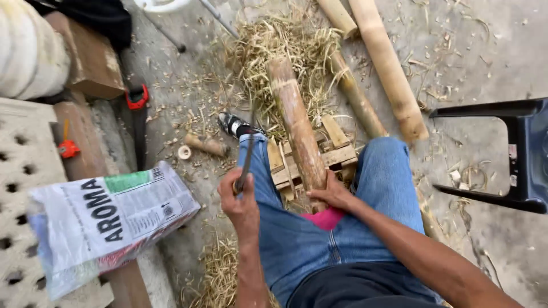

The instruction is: The recorder is using a curved sickle-like knife to shave and carve the surface of a bamboo pole.

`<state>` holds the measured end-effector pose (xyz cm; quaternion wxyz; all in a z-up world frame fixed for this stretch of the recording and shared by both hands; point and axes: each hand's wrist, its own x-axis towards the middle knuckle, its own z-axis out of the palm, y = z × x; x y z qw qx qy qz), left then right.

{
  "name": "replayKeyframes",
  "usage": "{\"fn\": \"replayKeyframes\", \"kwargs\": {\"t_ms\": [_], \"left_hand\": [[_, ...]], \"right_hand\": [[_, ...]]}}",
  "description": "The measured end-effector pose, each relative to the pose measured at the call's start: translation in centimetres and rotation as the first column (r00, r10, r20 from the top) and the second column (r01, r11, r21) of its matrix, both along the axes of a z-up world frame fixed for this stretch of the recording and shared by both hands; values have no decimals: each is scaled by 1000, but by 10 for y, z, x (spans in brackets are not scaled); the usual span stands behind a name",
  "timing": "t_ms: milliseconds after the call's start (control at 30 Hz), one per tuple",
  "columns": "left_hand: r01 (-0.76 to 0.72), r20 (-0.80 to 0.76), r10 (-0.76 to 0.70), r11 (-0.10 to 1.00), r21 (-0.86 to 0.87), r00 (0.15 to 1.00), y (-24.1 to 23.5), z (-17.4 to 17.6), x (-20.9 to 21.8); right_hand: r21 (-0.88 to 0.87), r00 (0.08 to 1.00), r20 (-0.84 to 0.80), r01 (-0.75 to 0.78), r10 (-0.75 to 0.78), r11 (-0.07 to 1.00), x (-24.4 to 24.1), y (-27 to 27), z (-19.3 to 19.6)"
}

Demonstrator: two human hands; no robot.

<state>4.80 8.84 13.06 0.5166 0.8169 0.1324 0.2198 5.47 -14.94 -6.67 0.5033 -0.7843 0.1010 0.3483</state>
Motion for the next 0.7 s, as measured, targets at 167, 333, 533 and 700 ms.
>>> {"fn": "replayKeyframes", "kwargs": {"t_ms": [167,333,533,700], "left_hand": [[157,-69,-142,919,362,987,0,-42,83],[261,-119,-232,848,461,965,-10,-95,123],[367,-179,-320,807,462,930,-6,-130,130],[395,-199,-341,793,463,919,-3,-145,123]], "right_hand": [[126,976,-3,216,-217,968,45,-59,-15],[297,864,-27,487,-503,821,128,-75,-22],[272,865,-189,502,-466,821,187,-30,1],[419,925,-21,352,-379,837,167,-18,-16]]}}
